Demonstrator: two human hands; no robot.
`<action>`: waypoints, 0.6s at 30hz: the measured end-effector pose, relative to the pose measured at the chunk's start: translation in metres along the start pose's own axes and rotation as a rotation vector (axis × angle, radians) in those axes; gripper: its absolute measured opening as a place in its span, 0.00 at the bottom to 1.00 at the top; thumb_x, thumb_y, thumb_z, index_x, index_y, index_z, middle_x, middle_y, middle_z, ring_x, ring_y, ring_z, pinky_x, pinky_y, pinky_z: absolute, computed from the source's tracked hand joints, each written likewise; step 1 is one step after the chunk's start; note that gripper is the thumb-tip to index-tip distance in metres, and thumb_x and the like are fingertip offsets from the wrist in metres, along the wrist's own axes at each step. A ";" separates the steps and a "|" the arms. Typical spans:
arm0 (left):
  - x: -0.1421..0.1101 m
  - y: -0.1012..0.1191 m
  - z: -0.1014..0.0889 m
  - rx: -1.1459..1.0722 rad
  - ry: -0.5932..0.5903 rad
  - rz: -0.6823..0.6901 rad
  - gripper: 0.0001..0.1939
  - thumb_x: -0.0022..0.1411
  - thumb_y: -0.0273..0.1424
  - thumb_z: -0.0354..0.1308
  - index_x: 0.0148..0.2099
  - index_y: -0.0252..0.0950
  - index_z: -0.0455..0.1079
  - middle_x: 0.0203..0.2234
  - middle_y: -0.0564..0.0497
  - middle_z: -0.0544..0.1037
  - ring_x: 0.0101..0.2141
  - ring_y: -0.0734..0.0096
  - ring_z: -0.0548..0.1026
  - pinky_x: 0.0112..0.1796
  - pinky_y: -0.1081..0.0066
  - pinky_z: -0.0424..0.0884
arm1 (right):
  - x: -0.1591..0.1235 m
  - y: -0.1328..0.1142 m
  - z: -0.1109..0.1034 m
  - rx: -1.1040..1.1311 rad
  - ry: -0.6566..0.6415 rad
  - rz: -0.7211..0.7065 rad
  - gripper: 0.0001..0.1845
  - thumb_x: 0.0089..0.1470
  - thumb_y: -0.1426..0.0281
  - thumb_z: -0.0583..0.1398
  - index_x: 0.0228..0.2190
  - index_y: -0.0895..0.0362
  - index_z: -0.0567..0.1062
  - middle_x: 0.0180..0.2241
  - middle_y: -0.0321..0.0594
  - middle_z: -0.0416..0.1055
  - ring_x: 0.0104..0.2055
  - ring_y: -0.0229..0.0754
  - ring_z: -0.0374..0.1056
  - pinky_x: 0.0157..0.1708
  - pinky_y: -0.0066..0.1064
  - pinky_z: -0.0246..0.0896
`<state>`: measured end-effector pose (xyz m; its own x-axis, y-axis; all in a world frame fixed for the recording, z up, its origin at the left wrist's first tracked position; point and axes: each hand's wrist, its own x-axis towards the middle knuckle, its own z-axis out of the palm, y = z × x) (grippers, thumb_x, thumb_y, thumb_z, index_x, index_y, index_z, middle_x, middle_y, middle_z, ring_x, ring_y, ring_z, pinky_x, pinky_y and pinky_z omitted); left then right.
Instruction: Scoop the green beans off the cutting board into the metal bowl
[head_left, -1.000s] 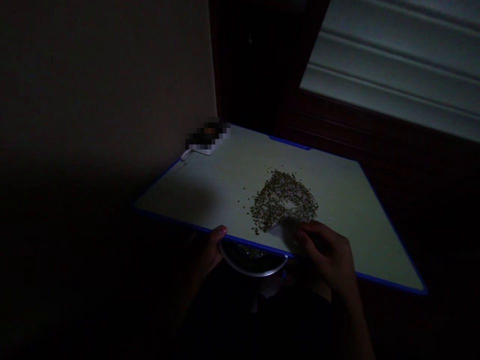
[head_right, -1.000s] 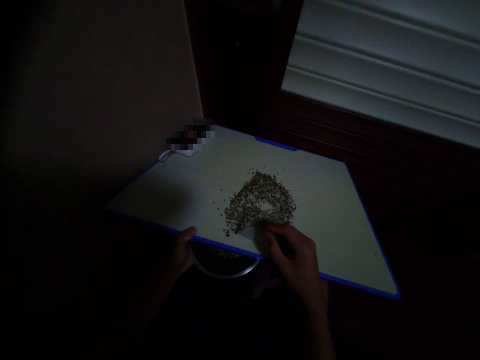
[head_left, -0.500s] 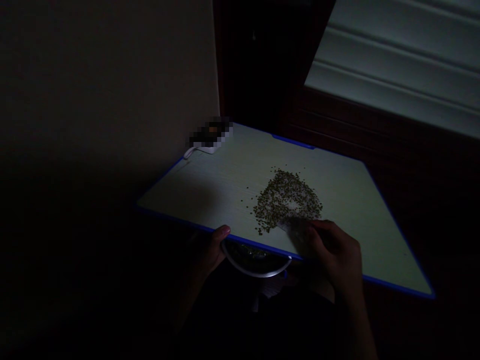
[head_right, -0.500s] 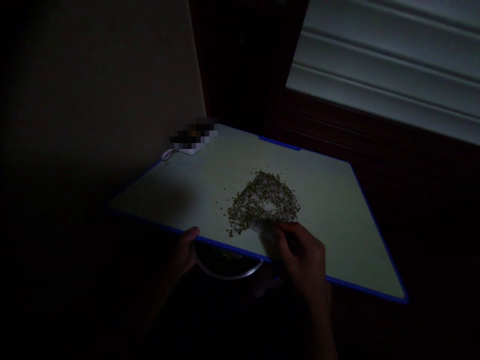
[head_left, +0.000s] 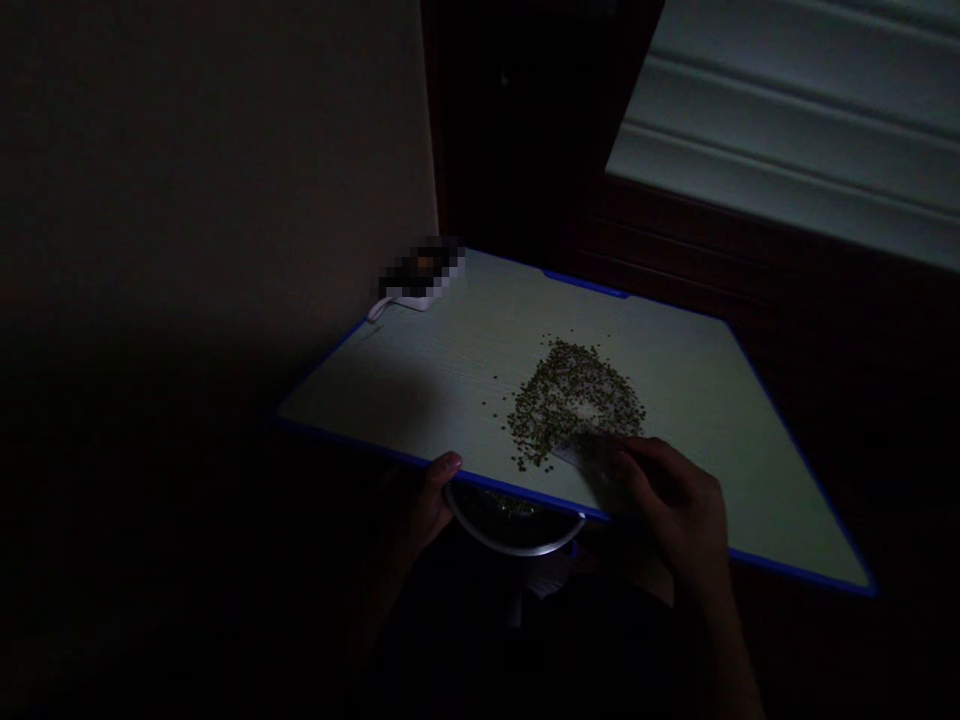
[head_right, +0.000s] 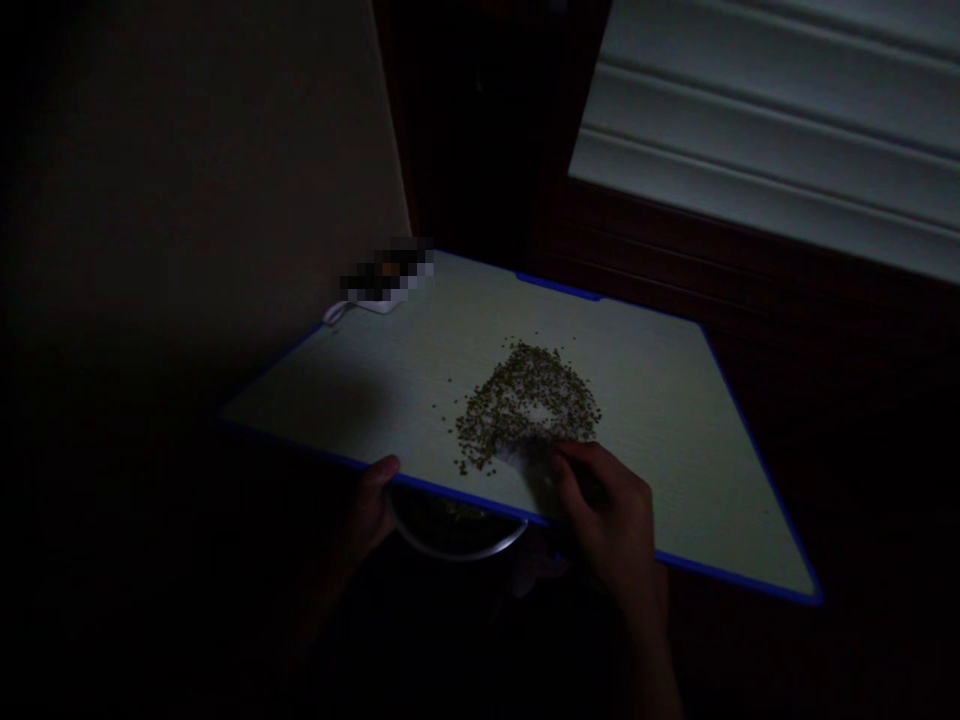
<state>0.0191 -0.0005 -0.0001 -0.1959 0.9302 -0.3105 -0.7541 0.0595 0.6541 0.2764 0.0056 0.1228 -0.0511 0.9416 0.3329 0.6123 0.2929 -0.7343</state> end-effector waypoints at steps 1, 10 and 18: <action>0.000 0.000 0.000 -0.006 -0.001 0.003 0.34 0.51 0.31 0.63 0.61 0.39 0.61 0.48 0.48 0.77 0.57 0.52 0.66 0.59 0.53 0.58 | 0.000 0.000 0.000 -0.003 -0.009 -0.005 0.08 0.56 0.64 0.60 0.37 0.52 0.77 0.36 0.38 0.77 0.37 0.43 0.73 0.37 0.34 0.67; -0.004 0.005 0.010 0.010 0.032 0.028 0.34 0.50 0.31 0.64 0.60 0.42 0.63 0.47 0.51 0.78 0.57 0.53 0.65 0.59 0.56 0.58 | 0.002 -0.001 0.000 -0.023 -0.099 -0.092 0.07 0.56 0.66 0.60 0.37 0.52 0.77 0.37 0.38 0.78 0.38 0.43 0.74 0.38 0.33 0.67; 0.001 -0.001 0.001 -0.036 -0.010 -0.060 0.34 0.51 0.30 0.63 0.61 0.39 0.61 0.50 0.47 0.76 0.57 0.51 0.65 0.58 0.52 0.59 | 0.000 0.001 0.000 -0.024 -0.141 -0.079 0.08 0.56 0.67 0.61 0.38 0.52 0.77 0.37 0.37 0.78 0.38 0.42 0.74 0.38 0.32 0.67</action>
<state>0.0198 0.0007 -0.0004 -0.1432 0.9288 -0.3417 -0.7864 0.1029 0.6091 0.2774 0.0060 0.1222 -0.2086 0.9304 0.3015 0.6203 0.3642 -0.6947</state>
